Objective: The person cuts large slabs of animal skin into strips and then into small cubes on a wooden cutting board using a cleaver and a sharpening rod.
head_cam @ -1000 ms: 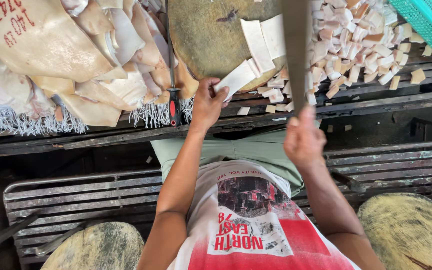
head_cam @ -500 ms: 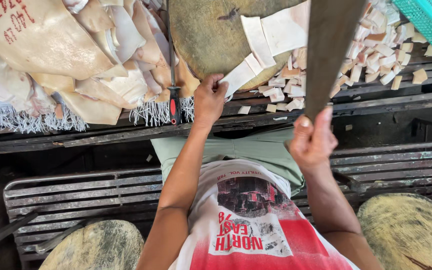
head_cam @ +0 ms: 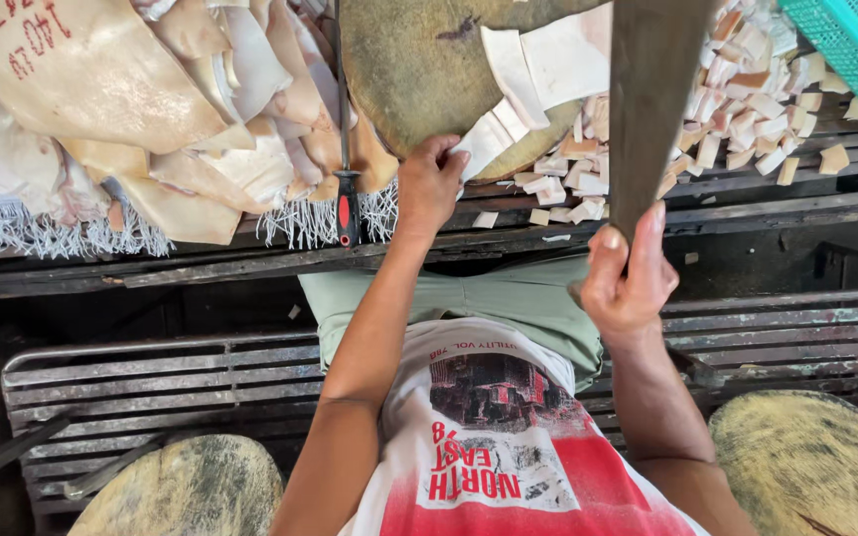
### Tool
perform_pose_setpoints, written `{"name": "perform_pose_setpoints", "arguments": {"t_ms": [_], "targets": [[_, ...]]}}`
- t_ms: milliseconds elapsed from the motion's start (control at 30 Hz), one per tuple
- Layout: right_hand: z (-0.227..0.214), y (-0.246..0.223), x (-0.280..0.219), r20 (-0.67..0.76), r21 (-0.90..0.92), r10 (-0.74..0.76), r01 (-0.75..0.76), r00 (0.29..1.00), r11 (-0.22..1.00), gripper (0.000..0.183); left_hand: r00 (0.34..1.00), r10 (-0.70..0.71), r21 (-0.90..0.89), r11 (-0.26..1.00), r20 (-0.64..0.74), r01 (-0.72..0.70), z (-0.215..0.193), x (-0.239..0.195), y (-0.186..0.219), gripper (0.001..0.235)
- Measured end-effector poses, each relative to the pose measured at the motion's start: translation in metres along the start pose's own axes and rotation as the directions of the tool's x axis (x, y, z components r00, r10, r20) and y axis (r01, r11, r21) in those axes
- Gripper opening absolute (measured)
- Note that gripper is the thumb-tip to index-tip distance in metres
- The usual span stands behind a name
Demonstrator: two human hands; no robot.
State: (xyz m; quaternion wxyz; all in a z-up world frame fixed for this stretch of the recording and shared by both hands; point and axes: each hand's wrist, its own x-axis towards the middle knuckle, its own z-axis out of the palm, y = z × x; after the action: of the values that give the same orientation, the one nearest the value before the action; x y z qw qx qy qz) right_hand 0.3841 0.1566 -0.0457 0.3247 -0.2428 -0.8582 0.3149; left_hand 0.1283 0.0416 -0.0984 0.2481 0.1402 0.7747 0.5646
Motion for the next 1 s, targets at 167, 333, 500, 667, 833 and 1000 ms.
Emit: {"name": "perform_pose_setpoints", "arguments": {"t_ms": [167,333,500,667,833,1000], "targets": [[0.048,0.017,-0.015,0.370,-0.195,0.175,-0.108,0.912,0.975,0.031,0.997,0.068,0.091,0.994,-0.032,-0.065,0.004,0.002,-0.005,0.022],[0.018,-0.008,0.016,0.310,-0.247,0.025,0.055,0.950,0.967,0.059,0.958,0.280,0.256,0.932,-0.060,-0.257,0.013,0.013,-0.019,0.022],[-0.003,-0.003,-0.004,0.003,-0.010,-0.095,0.095,0.995,0.995,0.058,0.983,0.179,0.266,0.951,-0.049,-0.159,0.015,0.017,-0.018,0.042],[0.049,0.009,-0.015,0.409,-0.303,0.488,-0.390,0.771,0.870,0.037,0.968,0.248,0.355,0.901,0.050,-0.249,-0.010,0.007,-0.006,0.041],[0.027,-0.012,0.012,0.377,-0.064,0.143,-0.129,0.915,0.990,0.065,0.993,0.090,0.352,0.929,0.079,-0.112,-0.053,0.014,0.020,0.030],[0.007,-0.018,0.020,0.187,-0.006,0.215,-0.218,0.959,0.976,0.061,0.925,0.343,0.487,0.788,0.162,-0.377,-0.047,0.068,0.037,0.026]]}}
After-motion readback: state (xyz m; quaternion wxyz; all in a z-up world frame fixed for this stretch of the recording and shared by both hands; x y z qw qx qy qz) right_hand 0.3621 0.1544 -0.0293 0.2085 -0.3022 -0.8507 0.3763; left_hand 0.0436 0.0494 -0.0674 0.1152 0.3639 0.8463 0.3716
